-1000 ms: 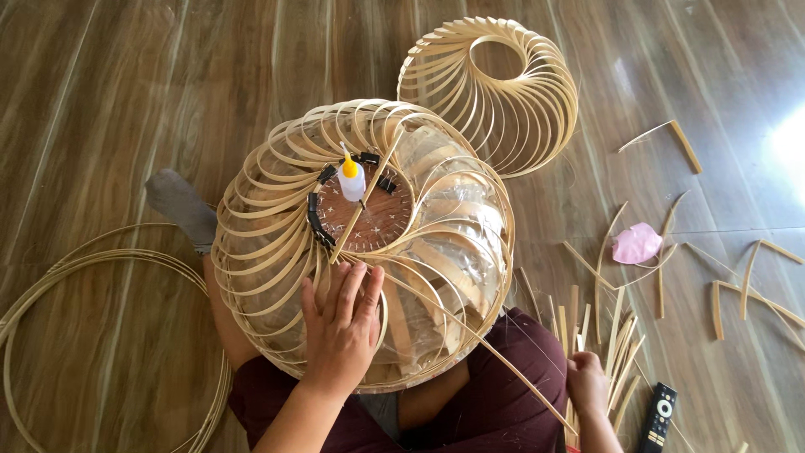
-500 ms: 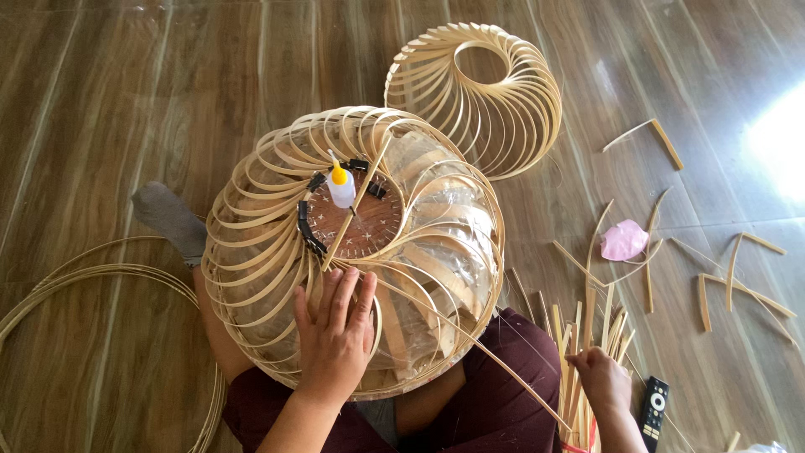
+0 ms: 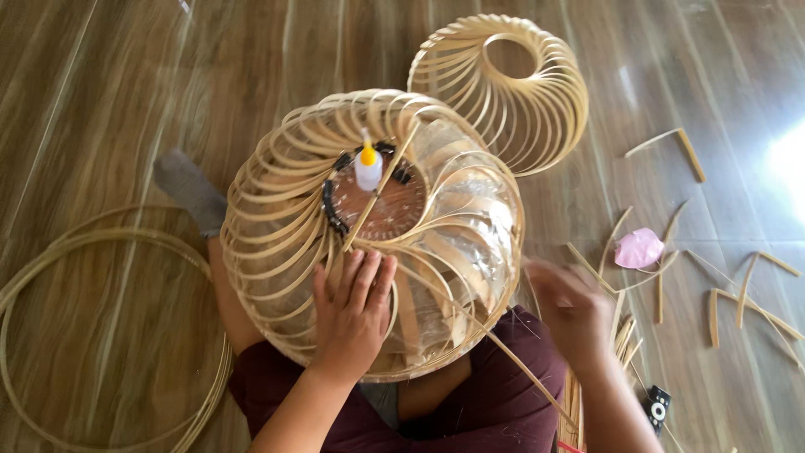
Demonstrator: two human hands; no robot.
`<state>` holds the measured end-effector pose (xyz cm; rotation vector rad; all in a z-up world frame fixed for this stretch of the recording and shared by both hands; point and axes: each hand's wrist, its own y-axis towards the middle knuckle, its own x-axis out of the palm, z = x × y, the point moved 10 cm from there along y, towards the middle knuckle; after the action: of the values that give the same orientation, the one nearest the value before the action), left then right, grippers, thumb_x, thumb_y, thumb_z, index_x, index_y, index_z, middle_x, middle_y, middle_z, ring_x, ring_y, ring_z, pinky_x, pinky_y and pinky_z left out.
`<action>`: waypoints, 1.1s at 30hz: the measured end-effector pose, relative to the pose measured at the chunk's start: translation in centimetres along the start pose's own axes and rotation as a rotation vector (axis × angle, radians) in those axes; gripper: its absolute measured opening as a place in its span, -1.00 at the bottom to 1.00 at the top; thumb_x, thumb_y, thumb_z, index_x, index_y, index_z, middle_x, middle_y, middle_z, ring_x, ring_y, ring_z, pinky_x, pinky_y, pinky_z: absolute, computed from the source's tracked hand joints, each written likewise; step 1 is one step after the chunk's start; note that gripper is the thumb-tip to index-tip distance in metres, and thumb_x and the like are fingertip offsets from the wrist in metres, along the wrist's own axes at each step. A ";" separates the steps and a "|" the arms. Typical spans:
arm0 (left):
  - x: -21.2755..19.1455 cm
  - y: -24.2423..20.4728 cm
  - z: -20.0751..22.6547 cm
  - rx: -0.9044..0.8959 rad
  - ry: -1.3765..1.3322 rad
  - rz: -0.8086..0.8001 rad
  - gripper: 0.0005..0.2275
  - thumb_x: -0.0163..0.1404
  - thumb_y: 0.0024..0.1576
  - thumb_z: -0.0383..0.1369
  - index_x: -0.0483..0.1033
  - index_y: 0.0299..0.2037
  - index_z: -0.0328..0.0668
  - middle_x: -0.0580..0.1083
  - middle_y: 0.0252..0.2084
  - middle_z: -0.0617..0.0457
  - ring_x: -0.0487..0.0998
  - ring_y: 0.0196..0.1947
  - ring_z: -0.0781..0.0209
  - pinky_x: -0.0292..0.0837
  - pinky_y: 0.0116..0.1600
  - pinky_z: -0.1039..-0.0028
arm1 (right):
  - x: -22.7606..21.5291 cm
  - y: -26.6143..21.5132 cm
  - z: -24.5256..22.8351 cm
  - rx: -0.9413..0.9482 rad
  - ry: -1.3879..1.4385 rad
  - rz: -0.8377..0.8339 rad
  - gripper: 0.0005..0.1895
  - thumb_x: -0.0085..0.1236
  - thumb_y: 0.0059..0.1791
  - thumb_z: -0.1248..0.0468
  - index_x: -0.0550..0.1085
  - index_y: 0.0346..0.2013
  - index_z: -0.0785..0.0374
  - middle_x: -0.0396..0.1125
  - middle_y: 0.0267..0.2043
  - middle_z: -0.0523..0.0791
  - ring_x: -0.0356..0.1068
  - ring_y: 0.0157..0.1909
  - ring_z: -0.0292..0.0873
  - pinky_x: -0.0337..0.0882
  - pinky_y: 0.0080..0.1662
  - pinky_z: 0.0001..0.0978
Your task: The person constructs a rounded bamboo lamp structure by applying adhesive from a bottle to a central wood base and pressing thin bamboo strips onto it, occasionally trimming strips with a small blade.
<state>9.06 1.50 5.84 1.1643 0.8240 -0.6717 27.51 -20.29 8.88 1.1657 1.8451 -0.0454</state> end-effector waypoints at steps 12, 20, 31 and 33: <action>0.8 -0.6 -0.5 -0.026 -0.031 -0.038 -0.47 -0.10 0.27 -0.27 0.14 0.47 -0.10 0.22 0.40 -0.08 0.16 0.46 -0.01 -0.10 0.39 -0.40 | 6.6 2.6 -8.7 -0.209 -0.008 -0.317 -0.68 0.17 -0.03 0.42 0.60 0.00 0.12 0.42 -0.34 -0.09 0.46 -0.35 -0.08 0.46 -0.26 -0.24; 1.3 -0.9 -0.4 -0.029 -0.049 -0.050 -0.47 -0.09 0.29 -0.23 0.15 0.47 -0.12 0.20 0.42 -0.09 0.15 0.46 -0.02 -0.09 0.38 -0.41 | 6.9 1.9 -9.1 -0.233 -0.092 -0.288 -0.65 0.16 -0.04 0.43 0.60 0.01 0.10 0.42 -0.27 -0.10 0.47 -0.35 -0.15 0.48 -0.26 -0.30; 0.9 -0.9 -0.3 -0.029 -0.060 -0.033 -0.45 -0.06 0.27 -0.24 0.15 0.48 -0.13 0.16 0.48 -0.02 0.13 0.48 0.01 -0.10 0.39 -0.42 | 7.8 1.5 -9.5 -0.181 -0.089 -0.284 -0.61 0.13 -0.04 0.45 0.60 0.04 0.06 0.41 -0.28 -0.10 0.48 -0.33 -0.15 0.48 -0.22 -0.29; 1.0 -0.8 -0.3 -0.028 -0.069 -0.028 -0.45 -0.06 0.27 -0.24 0.15 0.48 -0.14 0.14 0.49 -0.01 0.13 0.48 0.01 -0.11 0.39 -0.42 | 7.7 1.5 -9.5 -0.177 -0.067 -0.272 -0.61 0.12 -0.04 0.46 0.59 0.05 0.07 0.41 -0.27 -0.09 0.49 -0.31 -0.15 0.48 -0.20 -0.30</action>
<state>8.87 1.52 4.57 1.0999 0.7907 -0.7173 21.16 -9.70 9.47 0.7782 1.8948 -0.0731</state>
